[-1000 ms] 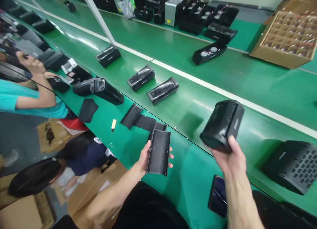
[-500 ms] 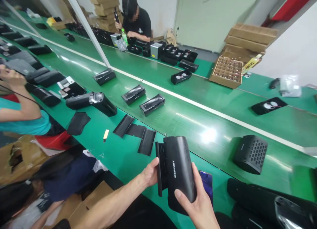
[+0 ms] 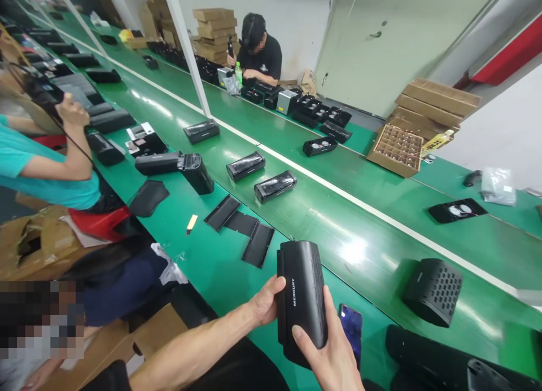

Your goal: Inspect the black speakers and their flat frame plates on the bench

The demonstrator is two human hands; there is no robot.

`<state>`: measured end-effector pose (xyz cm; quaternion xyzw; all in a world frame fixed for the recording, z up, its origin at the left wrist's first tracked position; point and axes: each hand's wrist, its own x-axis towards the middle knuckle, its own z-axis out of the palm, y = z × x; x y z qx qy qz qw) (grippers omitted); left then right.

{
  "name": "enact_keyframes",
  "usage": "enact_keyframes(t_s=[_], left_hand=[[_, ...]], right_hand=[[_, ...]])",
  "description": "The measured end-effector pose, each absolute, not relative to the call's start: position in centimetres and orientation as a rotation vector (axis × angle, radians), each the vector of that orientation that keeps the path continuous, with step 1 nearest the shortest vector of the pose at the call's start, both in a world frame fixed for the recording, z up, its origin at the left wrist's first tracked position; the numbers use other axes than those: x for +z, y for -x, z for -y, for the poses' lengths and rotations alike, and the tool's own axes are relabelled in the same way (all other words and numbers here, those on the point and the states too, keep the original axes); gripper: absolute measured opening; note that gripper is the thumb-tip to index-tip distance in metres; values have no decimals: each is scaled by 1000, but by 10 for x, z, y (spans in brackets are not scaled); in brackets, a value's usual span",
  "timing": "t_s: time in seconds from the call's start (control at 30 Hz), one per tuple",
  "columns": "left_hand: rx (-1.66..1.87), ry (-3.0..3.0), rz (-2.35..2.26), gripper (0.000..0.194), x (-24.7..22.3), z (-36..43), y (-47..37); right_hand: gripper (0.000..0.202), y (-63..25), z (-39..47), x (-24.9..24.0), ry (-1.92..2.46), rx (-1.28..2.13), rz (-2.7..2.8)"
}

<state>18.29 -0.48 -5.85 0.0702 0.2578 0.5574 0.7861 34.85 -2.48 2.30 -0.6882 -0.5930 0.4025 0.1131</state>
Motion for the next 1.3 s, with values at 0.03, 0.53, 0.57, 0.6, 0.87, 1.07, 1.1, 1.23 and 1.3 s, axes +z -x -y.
enact_keyframes(t_s=[0.03,0.53,0.57,0.6,0.87,1.07,1.1,1.23,1.3], left_hand=[[1199,-142,-563,78,-60,6,-183],[1184,-102,-614,78,-56,3,-191],[1199,-80,-644,74,-56,2,-192],[1217,-54,-678,71,-55,1,-193],[1307,17,-946,72,-59,1,-204],[1040,-475,-968,97,-50,0,-123],[947,-644,-952,102,-46,-3,-109],[537,-1030,-884,94,-31,-3,-85],[500,-1072,-928,84,-28,4,-89]], right_hand=[[100,-349,26,22,2017,1187,1745],[107,-364,22,11,1843,1488,1726],[106,-366,25,8,1805,1490,1689],[105,-365,30,6,1776,1452,1631],[103,-321,66,-12,1841,965,1180],[88,-382,91,3,1783,1244,1174],[88,-390,99,5,1774,1304,1193],[84,-403,124,2,1740,1458,1200],[81,-402,130,-3,1718,1513,1120]])
